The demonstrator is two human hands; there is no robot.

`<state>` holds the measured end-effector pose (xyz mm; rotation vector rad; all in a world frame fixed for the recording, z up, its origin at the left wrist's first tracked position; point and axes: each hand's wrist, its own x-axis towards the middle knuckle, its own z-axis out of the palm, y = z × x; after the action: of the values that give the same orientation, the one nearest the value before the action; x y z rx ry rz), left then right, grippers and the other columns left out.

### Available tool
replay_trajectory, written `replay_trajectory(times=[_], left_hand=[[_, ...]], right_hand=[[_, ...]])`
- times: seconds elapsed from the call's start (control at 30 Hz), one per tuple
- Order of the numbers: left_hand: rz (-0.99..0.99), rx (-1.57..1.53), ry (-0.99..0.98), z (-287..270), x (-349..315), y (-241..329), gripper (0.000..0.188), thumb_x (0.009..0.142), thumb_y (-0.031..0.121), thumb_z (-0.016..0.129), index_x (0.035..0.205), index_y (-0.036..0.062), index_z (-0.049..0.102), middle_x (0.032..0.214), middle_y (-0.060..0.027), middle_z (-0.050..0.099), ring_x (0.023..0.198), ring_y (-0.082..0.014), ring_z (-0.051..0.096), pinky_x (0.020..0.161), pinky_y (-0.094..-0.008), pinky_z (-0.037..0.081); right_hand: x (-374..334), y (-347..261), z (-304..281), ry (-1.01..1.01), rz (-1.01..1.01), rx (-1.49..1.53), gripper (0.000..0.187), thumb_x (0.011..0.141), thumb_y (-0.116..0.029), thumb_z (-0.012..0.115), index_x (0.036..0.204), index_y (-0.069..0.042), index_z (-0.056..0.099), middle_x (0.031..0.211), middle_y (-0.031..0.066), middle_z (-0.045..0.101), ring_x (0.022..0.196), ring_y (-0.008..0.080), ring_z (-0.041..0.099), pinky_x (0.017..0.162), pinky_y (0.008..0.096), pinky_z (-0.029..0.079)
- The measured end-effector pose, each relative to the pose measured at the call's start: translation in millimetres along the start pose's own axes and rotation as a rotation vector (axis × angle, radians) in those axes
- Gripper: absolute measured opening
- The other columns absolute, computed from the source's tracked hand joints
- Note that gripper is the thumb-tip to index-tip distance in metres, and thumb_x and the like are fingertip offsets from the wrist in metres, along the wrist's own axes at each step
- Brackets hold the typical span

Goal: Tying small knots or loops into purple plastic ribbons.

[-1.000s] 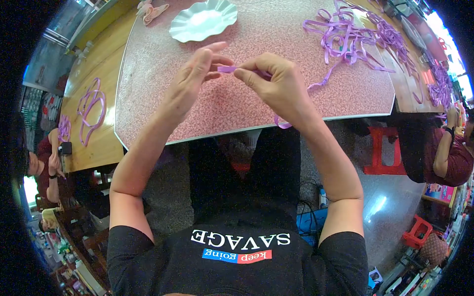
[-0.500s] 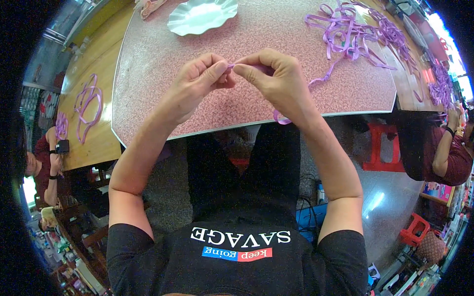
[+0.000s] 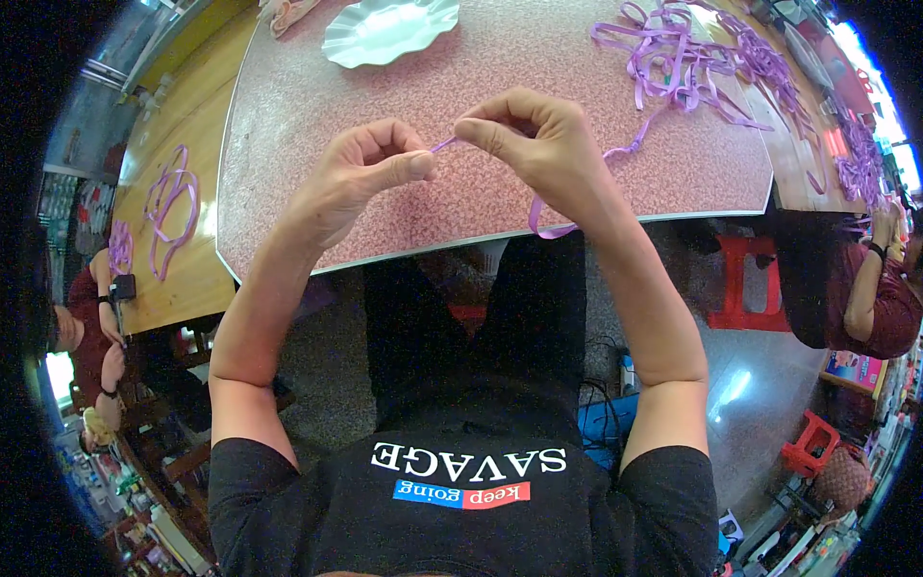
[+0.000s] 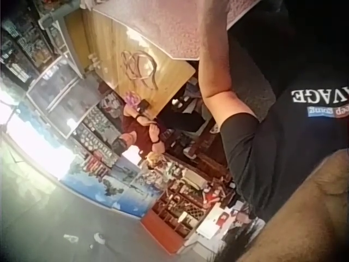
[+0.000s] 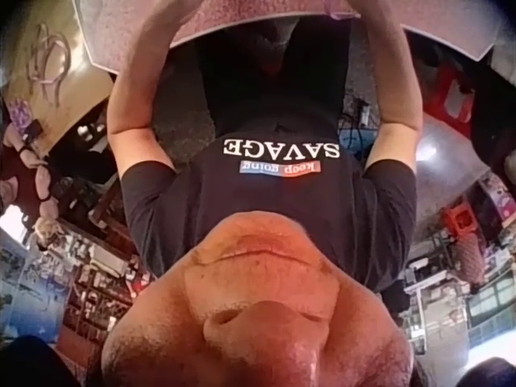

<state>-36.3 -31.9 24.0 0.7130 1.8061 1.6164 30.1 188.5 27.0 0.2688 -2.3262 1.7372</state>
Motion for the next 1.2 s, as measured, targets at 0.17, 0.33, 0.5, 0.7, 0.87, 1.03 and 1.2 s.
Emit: replay_trajectory(times=[0.17, 0.33, 0.5, 0.7, 0.87, 1.03, 1.2], left_hand=[[0.069, -0.411, -0.027, 6, -4, -4, 0.018, 0.086, 0.019, 0.075, 0.093, 0.0077, 0.063, 0.091, -0.0008, 0.062, 0.086, -0.0088, 0.057, 0.079, -0.0228, 0.046], [0.193, -0.595, -0.017, 16, -9, -1, 0.012, 0.087, 0.015, 0.073, 0.092, 0.0097, 0.063, 0.099, -0.0032, 0.065, 0.088, -0.0108, 0.058, 0.084, -0.0260, 0.046], [0.312, -0.452, 0.169, 25, -4, 1, 0.007, 0.089, 0.010, 0.069, 0.093, 0.0084, 0.064, 0.104, -0.0027, 0.066, 0.092, -0.0140, 0.057, 0.085, -0.0315, 0.045], [0.773, 0.834, 0.344, 17, -2, 9, 0.012, 0.083, 0.006, 0.070, 0.092, 0.0032, 0.061, 0.100, -0.0048, 0.065, 0.096, -0.0217, 0.056, 0.083, -0.0343, 0.044], [0.778, 0.986, 0.204, 15, -3, 16, 0.011, 0.083, 0.008, 0.067, 0.089, 0.0043, 0.058, 0.097, -0.0067, 0.059, 0.094, -0.0246, 0.057, 0.088, -0.0357, 0.040], [0.778, 0.901, 0.190, 12, -7, 13, 0.010, 0.084, 0.007, 0.067, 0.090, 0.0044, 0.058, 0.097, -0.0079, 0.058, 0.094, -0.0246, 0.058, 0.089, -0.0358, 0.041], [0.697, 0.658, 0.321, 21, -9, 5, 0.011, 0.090, 0.012, 0.066, 0.094, 0.0050, 0.058, 0.098, -0.0076, 0.059, 0.094, -0.0216, 0.059, 0.087, -0.0325, 0.046]], right_hand=[[1, 2, -6, -0.063, 0.261, 0.307, 0.016, 0.089, -0.015, 0.071, 0.099, -0.003, 0.071, 0.074, -0.0029, 0.060, 0.057, 0.0008, 0.043, 0.048, 0.0167, 0.031], [1, 7, -1, -0.029, 0.358, 0.597, 0.017, 0.089, -0.014, 0.070, 0.101, -0.002, 0.069, 0.074, -0.0031, 0.059, 0.053, 0.0013, 0.041, 0.046, 0.0164, 0.030], [-2, 3, 26, 0.055, 0.317, 0.482, 0.014, 0.091, -0.013, 0.068, 0.099, -0.002, 0.070, 0.074, -0.0036, 0.060, 0.054, 0.0011, 0.042, 0.047, 0.0167, 0.031], [-9, -2, 31, 0.084, 0.219, 0.227, 0.021, 0.090, -0.023, 0.071, 0.090, -0.002, 0.071, 0.068, -0.0055, 0.056, 0.056, 0.0015, 0.041, 0.048, 0.0181, 0.030], [-8, 0, 25, -0.012, 0.414, 0.456, 0.023, 0.089, -0.025, 0.072, 0.089, -0.002, 0.072, 0.070, -0.0036, 0.060, 0.060, 0.0024, 0.045, 0.051, 0.0186, 0.033], [-7, -5, 32, -0.002, 0.383, 0.408, 0.020, 0.089, -0.023, 0.072, 0.085, -0.003, 0.070, 0.066, -0.0043, 0.055, 0.052, 0.0016, 0.040, 0.045, 0.0182, 0.027], [-11, -6, 40, 0.122, 0.335, 0.607, 0.012, 0.093, -0.016, 0.064, 0.097, -0.005, 0.066, 0.073, -0.0024, 0.058, 0.051, 0.0011, 0.039, 0.045, 0.0179, 0.028]])
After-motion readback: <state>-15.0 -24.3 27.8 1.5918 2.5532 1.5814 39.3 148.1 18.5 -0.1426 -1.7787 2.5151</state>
